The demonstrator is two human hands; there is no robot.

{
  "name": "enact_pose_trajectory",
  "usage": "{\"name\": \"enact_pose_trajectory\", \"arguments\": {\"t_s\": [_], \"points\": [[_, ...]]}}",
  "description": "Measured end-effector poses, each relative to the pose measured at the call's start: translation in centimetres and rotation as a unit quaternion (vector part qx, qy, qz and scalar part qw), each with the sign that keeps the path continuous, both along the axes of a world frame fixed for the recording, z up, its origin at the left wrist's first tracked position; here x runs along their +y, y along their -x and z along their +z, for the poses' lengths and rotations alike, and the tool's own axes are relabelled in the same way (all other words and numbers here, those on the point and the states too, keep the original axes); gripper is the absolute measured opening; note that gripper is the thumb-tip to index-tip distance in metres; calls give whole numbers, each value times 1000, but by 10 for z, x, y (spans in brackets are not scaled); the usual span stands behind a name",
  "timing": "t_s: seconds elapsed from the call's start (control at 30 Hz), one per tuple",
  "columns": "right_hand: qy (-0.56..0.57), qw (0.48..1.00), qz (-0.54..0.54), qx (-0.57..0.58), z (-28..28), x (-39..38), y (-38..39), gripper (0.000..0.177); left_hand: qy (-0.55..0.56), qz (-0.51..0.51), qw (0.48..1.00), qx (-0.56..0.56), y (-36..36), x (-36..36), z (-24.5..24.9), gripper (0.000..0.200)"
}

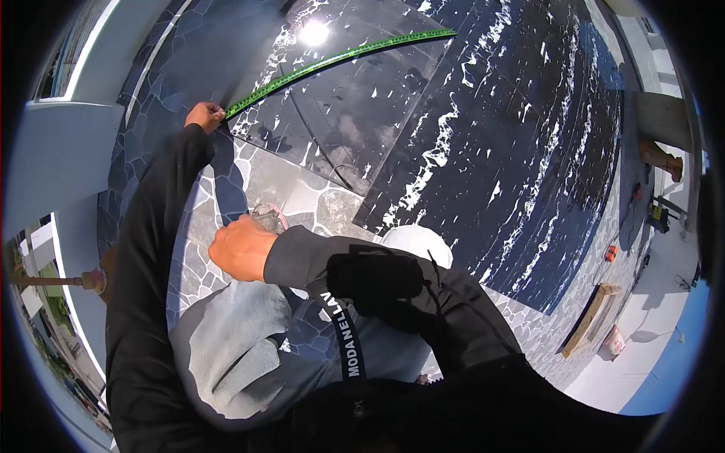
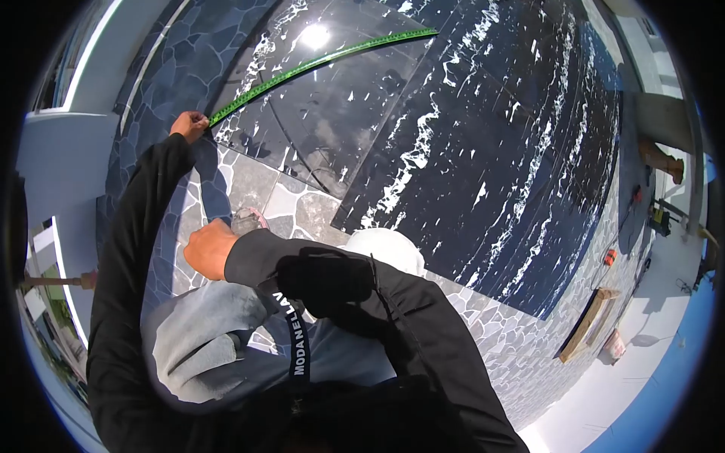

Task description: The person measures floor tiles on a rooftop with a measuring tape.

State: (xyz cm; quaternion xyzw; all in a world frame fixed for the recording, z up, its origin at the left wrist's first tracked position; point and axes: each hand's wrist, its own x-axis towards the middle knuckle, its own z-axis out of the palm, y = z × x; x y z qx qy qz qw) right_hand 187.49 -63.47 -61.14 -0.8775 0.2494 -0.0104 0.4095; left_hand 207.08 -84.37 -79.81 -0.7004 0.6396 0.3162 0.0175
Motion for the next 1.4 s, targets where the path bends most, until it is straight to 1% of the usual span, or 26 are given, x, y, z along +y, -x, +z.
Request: {"name": "enact_pose_trajectory", "arguments": {"t_s": [0.03, 0.2, 0.27, 0.43, 0.47, 0.53, 0.83, 1.17, 1.23, 1.27, 1.33, 1.37, 1.4], "points": [[-5, 1000, 20, 9, 2, -1, -1, 14, -1, 7, 1000, 2, 1, 2, 1, 19], [13, 1000, -13, -21, 0, 1, -3, 14, 14, 9, 1000, 24, 2, 6, 3, 19], [18, 999, -21, -26, 0, 0, -1, 13, 38, 6, 999, 28, 3, 8, 4, 19], [32, 997, -43, -54, -2, 0, -1, 9, 31, 14, 999, 18, 5, 10, 7, 19], [33, 997, -44, -54, 1, 0, -1, 9, 32, 14, 999, 16, 5, 10, 6, 19], [31, 999, -9, 0, 5, -2, -1, 15, 29, 13, 999, 20, 4, 8, 4, 19], [19, 1000, -5, 9, 11, -5, 5, 16, 24, 12, 999, 18, 5, 8, 6, 20], [32, 999, -18, 18, 4, -1, -1, 18, 16, 18, 1000, 7, -4, 4, -6, 22], [49, 997, -49, -25, 3, 1, 2, 13, 12, 22, 1000, 18, -10, 6, -8, 22], [53, 997, -61, -17, 4, 0, 3, 13, 9, 22, 999, 32, -9, 2, -11, 22], [41, 999, -32, -12, 4, 0, 2, 14, 28, 13, 999, 33, -4, 5, -7, 22], [42, 999, -31, -11, 4, 1, 1, 15, 32, 5, 999, 16, 3, 8, 4, 22], [42, 999, -29, -11, 3, 1, 0, 16, 36, -4, 999, 27, -4, 4, -6, 22]]}}
